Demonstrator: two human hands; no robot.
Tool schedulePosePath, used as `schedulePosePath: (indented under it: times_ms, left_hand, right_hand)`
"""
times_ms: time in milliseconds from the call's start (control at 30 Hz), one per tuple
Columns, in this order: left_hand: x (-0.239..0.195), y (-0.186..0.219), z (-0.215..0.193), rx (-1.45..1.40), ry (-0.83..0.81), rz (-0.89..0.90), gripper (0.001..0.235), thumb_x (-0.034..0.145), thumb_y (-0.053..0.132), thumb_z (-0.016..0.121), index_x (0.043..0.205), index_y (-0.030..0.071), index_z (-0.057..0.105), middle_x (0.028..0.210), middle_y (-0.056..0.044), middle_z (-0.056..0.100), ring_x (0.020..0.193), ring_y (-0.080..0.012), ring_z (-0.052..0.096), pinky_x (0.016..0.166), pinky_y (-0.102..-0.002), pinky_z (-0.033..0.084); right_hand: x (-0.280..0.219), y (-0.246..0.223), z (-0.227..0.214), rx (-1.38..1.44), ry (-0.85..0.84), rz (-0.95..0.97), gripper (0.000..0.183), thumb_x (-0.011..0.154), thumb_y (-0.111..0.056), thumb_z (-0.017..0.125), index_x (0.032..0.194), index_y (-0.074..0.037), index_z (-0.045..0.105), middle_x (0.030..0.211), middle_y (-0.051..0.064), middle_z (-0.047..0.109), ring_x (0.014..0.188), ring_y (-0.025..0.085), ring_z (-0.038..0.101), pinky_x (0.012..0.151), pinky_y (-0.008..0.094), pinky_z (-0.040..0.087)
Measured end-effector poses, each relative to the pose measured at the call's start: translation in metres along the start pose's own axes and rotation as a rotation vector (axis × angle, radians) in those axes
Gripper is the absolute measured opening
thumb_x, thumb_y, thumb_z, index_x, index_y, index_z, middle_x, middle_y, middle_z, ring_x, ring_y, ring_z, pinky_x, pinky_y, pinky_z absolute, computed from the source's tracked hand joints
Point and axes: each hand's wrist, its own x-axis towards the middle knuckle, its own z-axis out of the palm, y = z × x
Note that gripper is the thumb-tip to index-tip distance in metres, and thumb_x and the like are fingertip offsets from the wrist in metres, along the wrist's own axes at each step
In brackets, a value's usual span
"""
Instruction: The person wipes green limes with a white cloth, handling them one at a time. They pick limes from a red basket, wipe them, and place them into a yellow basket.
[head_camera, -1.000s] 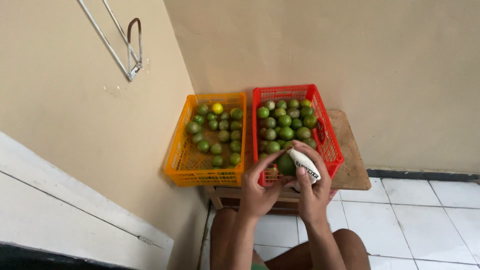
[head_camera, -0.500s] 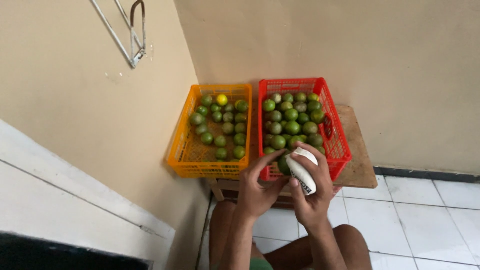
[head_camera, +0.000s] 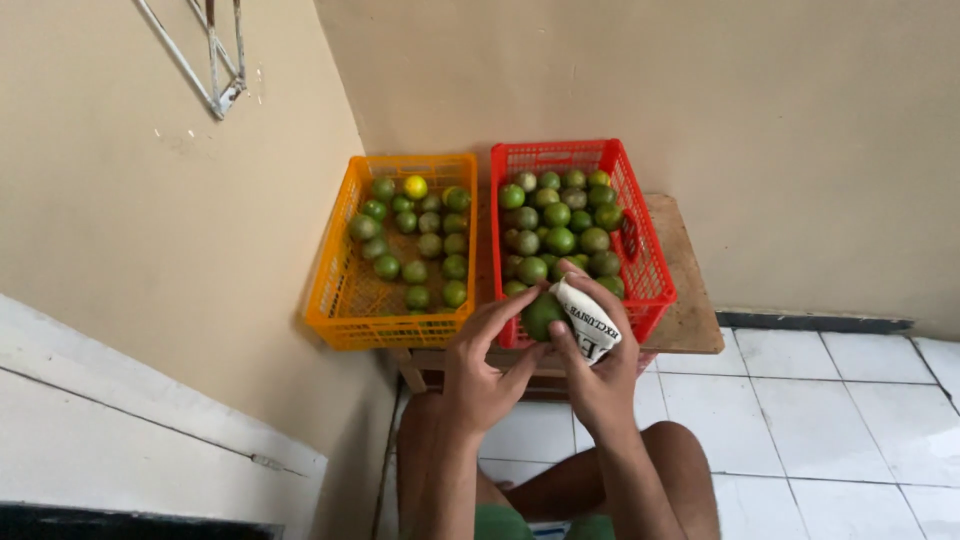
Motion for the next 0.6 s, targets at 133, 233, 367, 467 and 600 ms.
schedulePosePath:
  times_ms: [133,233,367,467,600]
  left_hand:
    - [-0.006,-0.01,0.002,-0.047,0.022,-0.039,0.053,0.081,0.015,0.087,0.131,0.01,0.072,0.114,-0.013,0.077,0.11,-0.0308,0.073,0.099,-0.048,0.056]
    - [-0.002,-0.005,0.004,-0.076,0.028,-0.052,0.047,0.085,0.017,0.084,0.13,0.011,0.072,0.115,-0.013,0.077,0.113,-0.0323,0.072,0.1,-0.049,0.055]
    - [-0.002,0.0,0.006,-0.044,-0.037,-0.073,0.051,0.081,0.012,0.085,0.13,0.01,0.071,0.117,-0.013,0.076,0.114,-0.0339,0.071,0.101,-0.049,0.054]
    - [-0.002,-0.001,0.007,-0.029,-0.07,-0.091,0.052,0.081,0.007,0.082,0.131,0.01,0.07,0.119,-0.015,0.076,0.116,-0.0363,0.07,0.102,-0.051,0.054]
    - [-0.002,0.002,0.003,0.032,-0.15,-0.092,0.051,0.083,0.011,0.082,0.132,0.009,0.069,0.117,-0.017,0.076,0.115,-0.0394,0.07,0.101,-0.055,0.053]
  right_hand:
    - [-0.002,-0.008,0.002,0.063,0.021,0.01,0.034,0.1,-0.001,0.056,0.133,0.007,0.054,0.135,0.029,0.063,0.129,0.039,0.06,0.113,0.053,0.044]
    - [-0.005,0.0,0.002,-0.019,-0.038,-0.055,0.033,0.095,0.001,0.062,0.128,0.005,0.06,0.141,0.029,0.06,0.132,0.043,0.06,0.113,0.05,0.044]
    - [-0.009,0.003,0.007,0.192,0.101,0.185,0.038,0.1,-0.017,0.059,0.133,0.002,0.056,0.136,0.022,0.063,0.13,0.029,0.057,0.113,0.045,0.043]
    - [-0.007,0.003,0.003,0.149,0.102,0.206,0.038,0.102,-0.023,0.057,0.131,0.0,0.058,0.135,0.021,0.064,0.133,0.028,0.055,0.115,0.045,0.042]
    - [-0.007,0.014,0.001,0.101,0.149,0.179,0.037,0.108,-0.028,0.048,0.124,0.001,0.064,0.132,0.023,0.066,0.131,0.034,0.059,0.115,0.05,0.041]
